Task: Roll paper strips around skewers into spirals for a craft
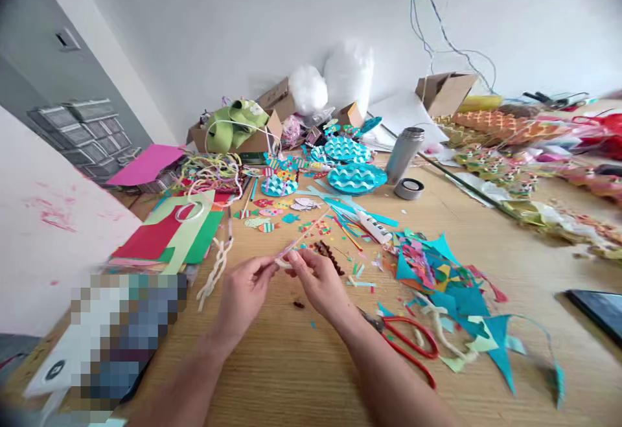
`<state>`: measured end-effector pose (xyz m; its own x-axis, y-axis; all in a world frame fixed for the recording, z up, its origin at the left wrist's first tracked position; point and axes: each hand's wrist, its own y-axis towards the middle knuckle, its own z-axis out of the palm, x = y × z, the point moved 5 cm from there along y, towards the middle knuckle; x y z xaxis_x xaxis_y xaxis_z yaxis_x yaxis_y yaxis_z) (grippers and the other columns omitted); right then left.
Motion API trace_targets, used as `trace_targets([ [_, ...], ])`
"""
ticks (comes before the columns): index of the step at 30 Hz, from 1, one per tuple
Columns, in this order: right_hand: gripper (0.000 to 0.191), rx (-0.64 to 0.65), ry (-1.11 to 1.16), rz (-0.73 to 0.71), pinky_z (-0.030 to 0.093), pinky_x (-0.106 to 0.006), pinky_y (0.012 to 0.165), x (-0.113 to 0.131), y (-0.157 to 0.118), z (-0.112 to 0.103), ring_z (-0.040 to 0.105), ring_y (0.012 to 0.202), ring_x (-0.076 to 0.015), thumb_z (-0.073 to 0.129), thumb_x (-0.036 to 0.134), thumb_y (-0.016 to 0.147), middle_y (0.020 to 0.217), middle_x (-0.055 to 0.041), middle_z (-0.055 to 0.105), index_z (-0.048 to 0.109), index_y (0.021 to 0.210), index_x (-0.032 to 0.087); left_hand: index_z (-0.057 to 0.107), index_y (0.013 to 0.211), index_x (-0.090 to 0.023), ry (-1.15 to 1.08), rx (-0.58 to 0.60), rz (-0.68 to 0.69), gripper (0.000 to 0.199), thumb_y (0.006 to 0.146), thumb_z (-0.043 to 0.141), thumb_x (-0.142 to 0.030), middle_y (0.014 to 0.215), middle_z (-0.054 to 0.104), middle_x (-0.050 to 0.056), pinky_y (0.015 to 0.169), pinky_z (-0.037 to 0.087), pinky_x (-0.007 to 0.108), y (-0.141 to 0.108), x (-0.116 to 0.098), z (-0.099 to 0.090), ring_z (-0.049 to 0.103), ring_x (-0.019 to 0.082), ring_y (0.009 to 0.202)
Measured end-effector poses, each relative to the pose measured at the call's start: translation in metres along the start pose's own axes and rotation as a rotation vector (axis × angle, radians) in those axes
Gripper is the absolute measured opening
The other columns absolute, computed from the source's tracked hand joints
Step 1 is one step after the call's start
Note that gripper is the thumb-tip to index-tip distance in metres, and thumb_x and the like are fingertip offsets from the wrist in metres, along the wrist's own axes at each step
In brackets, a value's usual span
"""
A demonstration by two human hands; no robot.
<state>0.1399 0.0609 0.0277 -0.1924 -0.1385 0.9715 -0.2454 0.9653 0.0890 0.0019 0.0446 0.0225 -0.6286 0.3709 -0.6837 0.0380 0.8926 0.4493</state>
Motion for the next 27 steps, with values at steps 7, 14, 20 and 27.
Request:
trace_targets([
  [7,0.031,0.068,-0.041,0.025,0.042,-0.024,0.06,-0.013,-0.002,0.005,0.055,0.064,-0.0151,0.052,0.044,0.08,0.066,-0.0034,0.061,0.062,0.074,0.014,0.063,0.088,-0.018,0.037,0.039,0.012,0.015,0.083,0.049,-0.018,0.082,0.069,0.005,0.068,0.046,0.026,-0.002,-0.001,0.002,0.062,0.015,0.074],
  [14,0.02,0.002,-0.148,-0.043,0.04,-0.025,0.062,-0.005,-0.002,0.002,0.054,0.063,-0.0143,0.052,0.03,0.081,0.066,-0.0023,0.062,0.061,0.071,0.016,0.062,0.084,-0.015,-0.282,0.185,-0.258,0.017,0.082,0.046,-0.022,0.073,0.066,0.005,0.061,0.047,0.024,-0.002,0.004,0.007,0.061,0.013,0.065],
  [20,0.017,-0.009,-0.234,-0.074,0.04,-0.025,0.062,0.002,-0.004,-0.001,0.055,0.064,-0.0144,0.052,0.025,0.081,0.067,-0.0018,0.064,0.061,0.069,0.016,0.06,0.078,-0.011,-0.694,0.314,-0.51,0.02,0.074,0.058,-0.031,0.06,0.059,0.001,0.049,0.044,0.021,-0.001,0.009,0.013,0.052,0.009,0.05],
  [27,0.016,0.046,-0.22,-0.095,0.04,-0.024,0.063,0.001,-0.004,0.0,0.056,0.064,-0.0138,0.054,0.025,0.081,0.067,-0.0008,0.064,0.06,0.068,0.017,0.061,0.072,-0.01,-0.937,0.506,-0.675,0.022,0.07,0.065,-0.032,0.057,0.056,-0.001,0.042,0.038,0.017,-0.004,0.011,0.013,0.047,0.005,0.043],
])
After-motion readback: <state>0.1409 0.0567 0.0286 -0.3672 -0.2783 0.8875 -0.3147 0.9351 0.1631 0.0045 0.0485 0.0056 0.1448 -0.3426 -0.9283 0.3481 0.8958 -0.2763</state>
